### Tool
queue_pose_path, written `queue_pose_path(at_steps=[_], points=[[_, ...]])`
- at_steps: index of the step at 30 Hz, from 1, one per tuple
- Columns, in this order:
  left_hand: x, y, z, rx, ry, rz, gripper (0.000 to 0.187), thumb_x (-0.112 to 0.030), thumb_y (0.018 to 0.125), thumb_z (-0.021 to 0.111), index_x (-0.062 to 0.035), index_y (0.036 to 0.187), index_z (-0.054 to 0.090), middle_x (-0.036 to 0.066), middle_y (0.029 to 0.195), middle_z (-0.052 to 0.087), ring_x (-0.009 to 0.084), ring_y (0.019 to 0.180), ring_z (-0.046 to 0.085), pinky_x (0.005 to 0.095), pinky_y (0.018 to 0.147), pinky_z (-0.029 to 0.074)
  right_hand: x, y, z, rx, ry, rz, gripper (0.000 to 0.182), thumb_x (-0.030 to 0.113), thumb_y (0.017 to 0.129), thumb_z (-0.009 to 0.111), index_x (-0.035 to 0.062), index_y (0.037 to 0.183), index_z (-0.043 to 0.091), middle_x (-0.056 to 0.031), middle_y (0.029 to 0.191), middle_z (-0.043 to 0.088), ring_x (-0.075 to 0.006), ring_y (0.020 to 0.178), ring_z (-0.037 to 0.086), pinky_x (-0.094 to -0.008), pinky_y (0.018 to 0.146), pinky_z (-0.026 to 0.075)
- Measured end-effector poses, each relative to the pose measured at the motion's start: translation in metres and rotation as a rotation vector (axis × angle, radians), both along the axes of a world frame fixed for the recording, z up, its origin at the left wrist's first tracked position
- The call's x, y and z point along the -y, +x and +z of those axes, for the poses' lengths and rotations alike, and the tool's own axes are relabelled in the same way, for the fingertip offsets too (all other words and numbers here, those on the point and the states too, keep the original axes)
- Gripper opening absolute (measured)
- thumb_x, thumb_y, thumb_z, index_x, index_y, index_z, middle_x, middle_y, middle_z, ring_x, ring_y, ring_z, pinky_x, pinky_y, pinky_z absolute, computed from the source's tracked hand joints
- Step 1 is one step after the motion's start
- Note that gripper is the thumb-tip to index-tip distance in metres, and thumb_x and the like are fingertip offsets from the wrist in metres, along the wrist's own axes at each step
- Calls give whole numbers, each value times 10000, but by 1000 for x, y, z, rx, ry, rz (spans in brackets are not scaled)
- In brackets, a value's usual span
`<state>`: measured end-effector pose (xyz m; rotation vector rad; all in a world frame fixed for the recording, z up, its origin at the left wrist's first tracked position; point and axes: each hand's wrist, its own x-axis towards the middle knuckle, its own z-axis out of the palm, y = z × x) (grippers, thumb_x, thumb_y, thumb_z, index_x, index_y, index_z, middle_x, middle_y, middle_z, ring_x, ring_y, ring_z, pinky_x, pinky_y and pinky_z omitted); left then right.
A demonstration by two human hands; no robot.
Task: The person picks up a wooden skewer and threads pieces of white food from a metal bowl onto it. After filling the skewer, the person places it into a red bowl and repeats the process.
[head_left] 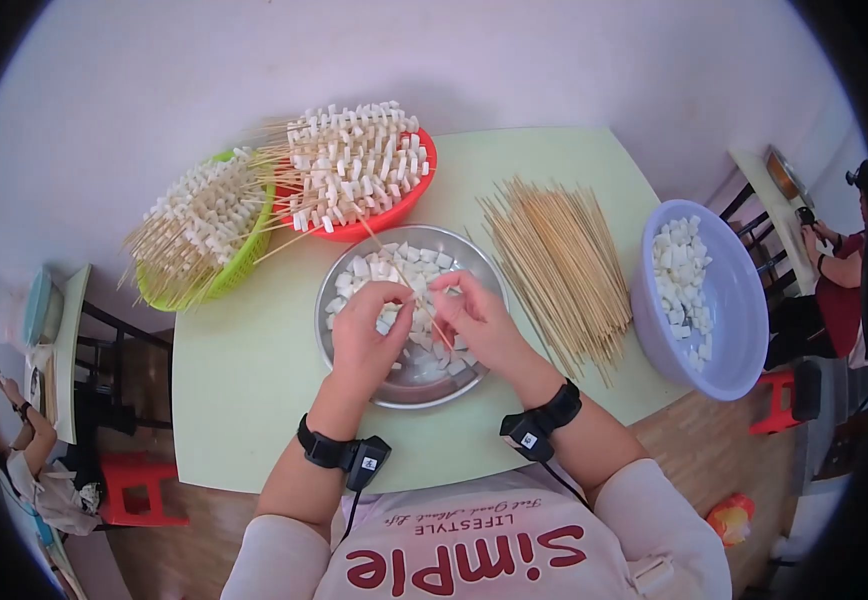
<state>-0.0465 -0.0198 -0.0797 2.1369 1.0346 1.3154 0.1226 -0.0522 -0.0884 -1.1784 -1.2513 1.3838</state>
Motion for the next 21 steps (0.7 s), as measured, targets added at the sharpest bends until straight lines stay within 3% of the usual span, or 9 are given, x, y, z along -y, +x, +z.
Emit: queue_pose_path(at_steps=[2,4,8,10,11,12,15,17,21], points=[[1,0,4,-7,-21,-66,182,16,743,675,-40,908,624,94,868,639,249,813,630,328,735,502,-1,-4,-3,-285,105,-128,240,246,958,524,58,1099,572,-22,781,603,-75,637,557,-210,562,447],[0,3,6,-112,95,-255,167,13,746,680,-44,899,648,89,865,638,249,830,614,333,768,489,-2,-2,-3,-262,85,-77,271,260,959,523,59,1134,569,-22,818,601,-71,659,558,-203,568,442],[-1,0,7,-93,94,-279,128,-1,767,673,-45,887,666,88,863,638,246,829,604,335,769,483,-2,7,2,-210,-18,-84,299,274,964,517,51,1156,570,-9,833,597,-60,659,559,-192,553,427],[-7,-4,9,132,-42,-16,103,-10,793,652,-49,884,679,85,869,636,243,805,598,348,751,487,-6,15,-2,-310,-37,-166,326,280,976,475,15,1144,567,-23,773,596,-85,582,547,-206,506,410],[-11,-5,14,123,-119,84,114,-53,831,620,-36,931,670,86,909,654,193,800,607,285,729,471,-10,22,-6,-525,-42,-161,345,283,980,456,0,1150,558,-35,735,592,-104,541,530,-221,486,403],[-17,-7,16,121,-110,88,114,-53,831,620,-36,931,670,86,909,654,193,800,607,285,729,471,-13,26,-5,-741,-48,-155,364,286,984,437,-15,1155,549,-46,698,588,-124,501,513,-237,466,396],[-36,-6,12,-158,-153,103,134,-85,811,648,-40,934,672,99,911,652,210,817,610,301,730,472,-14,26,-4,-825,-72,-177,394,278,988,409,-31,1215,499,-58,627,550,-147,461,475,-253,444,370],[-47,-3,8,-466,-26,-12,176,-124,767,687,-52,927,676,109,884,638,246,841,607,341,746,477,-13,26,-4,-836,-71,-157,401,271,988,412,-23,1253,479,-53,614,535,-143,456,463,-254,443,364],[-53,7,4,-656,-53,-66,196,-125,723,705,-59,905,675,118,849,616,286,854,595,379,753,475,-7,23,3,-731,-47,-169,421,222,989,401,68,1380,400,-12,566,459,-114,430,395,-236,446,317]])
